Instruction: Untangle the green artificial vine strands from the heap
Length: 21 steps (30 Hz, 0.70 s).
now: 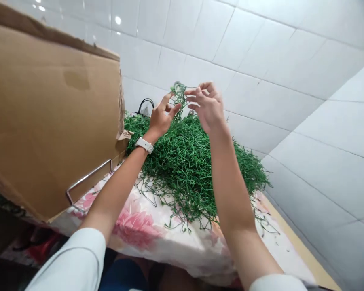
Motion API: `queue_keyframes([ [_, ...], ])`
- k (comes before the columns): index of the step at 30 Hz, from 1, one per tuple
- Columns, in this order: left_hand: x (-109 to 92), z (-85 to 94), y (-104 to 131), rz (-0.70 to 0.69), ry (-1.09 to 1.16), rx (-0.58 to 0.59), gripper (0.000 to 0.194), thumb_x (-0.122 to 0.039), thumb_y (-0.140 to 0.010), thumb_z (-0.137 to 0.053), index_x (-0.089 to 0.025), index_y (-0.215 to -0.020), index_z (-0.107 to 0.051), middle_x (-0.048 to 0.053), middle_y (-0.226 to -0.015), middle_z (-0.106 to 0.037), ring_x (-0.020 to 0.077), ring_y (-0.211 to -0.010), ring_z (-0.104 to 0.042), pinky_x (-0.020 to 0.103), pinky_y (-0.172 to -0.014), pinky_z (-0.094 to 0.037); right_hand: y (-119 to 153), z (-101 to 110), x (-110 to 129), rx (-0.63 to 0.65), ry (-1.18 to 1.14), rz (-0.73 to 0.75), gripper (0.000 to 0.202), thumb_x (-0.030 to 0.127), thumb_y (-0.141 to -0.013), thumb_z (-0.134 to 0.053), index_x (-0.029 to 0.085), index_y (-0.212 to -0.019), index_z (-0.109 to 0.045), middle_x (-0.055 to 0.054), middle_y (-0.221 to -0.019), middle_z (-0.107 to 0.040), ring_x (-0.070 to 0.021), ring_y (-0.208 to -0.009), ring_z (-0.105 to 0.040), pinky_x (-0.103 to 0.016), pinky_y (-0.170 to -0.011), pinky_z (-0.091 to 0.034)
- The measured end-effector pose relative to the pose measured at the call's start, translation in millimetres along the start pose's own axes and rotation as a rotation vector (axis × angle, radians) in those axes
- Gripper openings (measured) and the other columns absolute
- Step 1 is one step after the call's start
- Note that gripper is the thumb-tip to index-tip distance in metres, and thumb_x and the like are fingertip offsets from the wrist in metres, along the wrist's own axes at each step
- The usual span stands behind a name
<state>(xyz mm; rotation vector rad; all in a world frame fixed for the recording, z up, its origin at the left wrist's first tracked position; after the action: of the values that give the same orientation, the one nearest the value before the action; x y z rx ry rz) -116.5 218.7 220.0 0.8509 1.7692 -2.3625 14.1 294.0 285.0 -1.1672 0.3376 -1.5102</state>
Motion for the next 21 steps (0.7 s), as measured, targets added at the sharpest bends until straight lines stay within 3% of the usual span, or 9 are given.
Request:
queue_keyframes([
  [2, -0.2, -7.0, -15.0, -0.006, 0.063, 0.054, 0.042, -0.034, -0.100, -0.059, -0.020, -0.139, -0.062, 0.008, -0.096, -0.076, 0.0176, -0.073, -0.064, 0.033, -0.074, -0.053, 8.4, 5.5, -4.6, -0.098, -0.092, -0.004, 0.042, 0.067, -0.097, -0.035, 0.032, -0.113, -0.051, -0.009, -0.129, -0.070, -0.0218, -0.111, -0.069, -0.038, -0.083, -0.057],
  [5, 0.6, -6.7, -23.6, -0.008, -0.003, 0.123, 0.057, -0.024, -0.097, -0.059, -0.021, -0.154, -0.050, 0.005, -0.087, -0.076, 0.0155, -0.062, -0.057, 0.031, -0.068, -0.051, 19.8, 21.2, -19.9, -0.317, -0.332, -0.035, 0.034, 0.062, -0.090, -0.050, 0.030, -0.100, -0.047, -0.009, -0.107, -0.072, -0.0223, -0.095, -0.070, -0.039, -0.077, -0.056],
  [7, 2.2, -1.4, -24.9, -0.021, -0.095, 0.182, 0.058, -0.021, -0.098, -0.054, -0.022, -0.156, -0.049, 0.008, -0.095, -0.079, 0.0169, -0.068, -0.061, 0.032, -0.074, -0.053, 27.5, 32.7, -28.6, -0.444, -0.449, -0.029, 0.030, 0.055, -0.087, -0.057, 0.028, -0.093, -0.043, -0.006, -0.090, -0.067, -0.0189, -0.078, -0.065, -0.036, -0.070, -0.054],
  [10, 6.7, 8.1, -27.5, -0.071, -0.229, 0.249, 0.050, -0.017, -0.098, -0.048, -0.023, -0.145, -0.063, 0.012, -0.123, -0.077, 0.0222, -0.099, -0.071, 0.034, -0.092, -0.053, 37.5, 48.2, -33.5, -0.569, -0.553, 0.000, 0.024, 0.043, -0.088, -0.057, 0.027, -0.091, -0.040, 0.000, -0.077, -0.056, -0.0121, -0.062, -0.053, -0.030, -0.062, -0.048],
  [12, 11.1, 10.9, -30.3, -0.083, -0.288, 0.291, 0.047, -0.017, -0.096, -0.048, -0.023, -0.137, -0.070, 0.011, -0.128, -0.076, 0.0241, -0.111, -0.071, 0.034, -0.097, -0.052, 42.6, 56.8, -35.1, -0.668, -0.659, -0.015, 0.020, 0.034, -0.087, -0.059, 0.026, -0.089, -0.041, 0.003, -0.073, -0.052, -0.0090, -0.057, -0.047, -0.026, -0.058, -0.044],
  [17, 12.0, 9.8, -35.3, -0.092, -0.388, 0.294, 0.036, -0.018, -0.092, -0.052, -0.021, -0.116, -0.080, 0.010, -0.113, -0.080, 0.0261, -0.104, -0.073, 0.034, -0.090, -0.052, 50.3, 65.1, -45.0, -0.983, -0.866, -0.213, 0.019, 0.011, -0.087, -0.055, 0.024, -0.083, -0.041, 0.006, -0.065, -0.051, -0.0064, -0.051, -0.041, -0.022, -0.052, -0.036],
  [21, -1.6, 11.6, -39.0, -0.124, -0.370, 0.219, 0.027, -0.020, -0.090, -0.056, -0.020, -0.103, -0.080, 0.010, -0.101, -0.079, 0.0254, -0.093, -0.070, 0.034, -0.085, -0.050, 53.4, 62.3, -51.8, -1.135, -0.914, -0.306, 0.020, 0.007, -0.090, -0.048, 0.023, -0.083, -0.039, 0.006, -0.065, -0.050, -0.0060, -0.051, -0.040, -0.021, -0.052, -0.035],
])
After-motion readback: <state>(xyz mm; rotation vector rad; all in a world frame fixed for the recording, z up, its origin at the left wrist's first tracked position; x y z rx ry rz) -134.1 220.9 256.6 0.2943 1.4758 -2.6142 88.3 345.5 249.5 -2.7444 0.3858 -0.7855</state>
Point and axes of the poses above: each hand's wrist, its own y-axis away from the middle knuckle, its own z-axis out of the back of the hand, x = y × z, the point moved 5 cm from there along -y, towards the middle knuckle
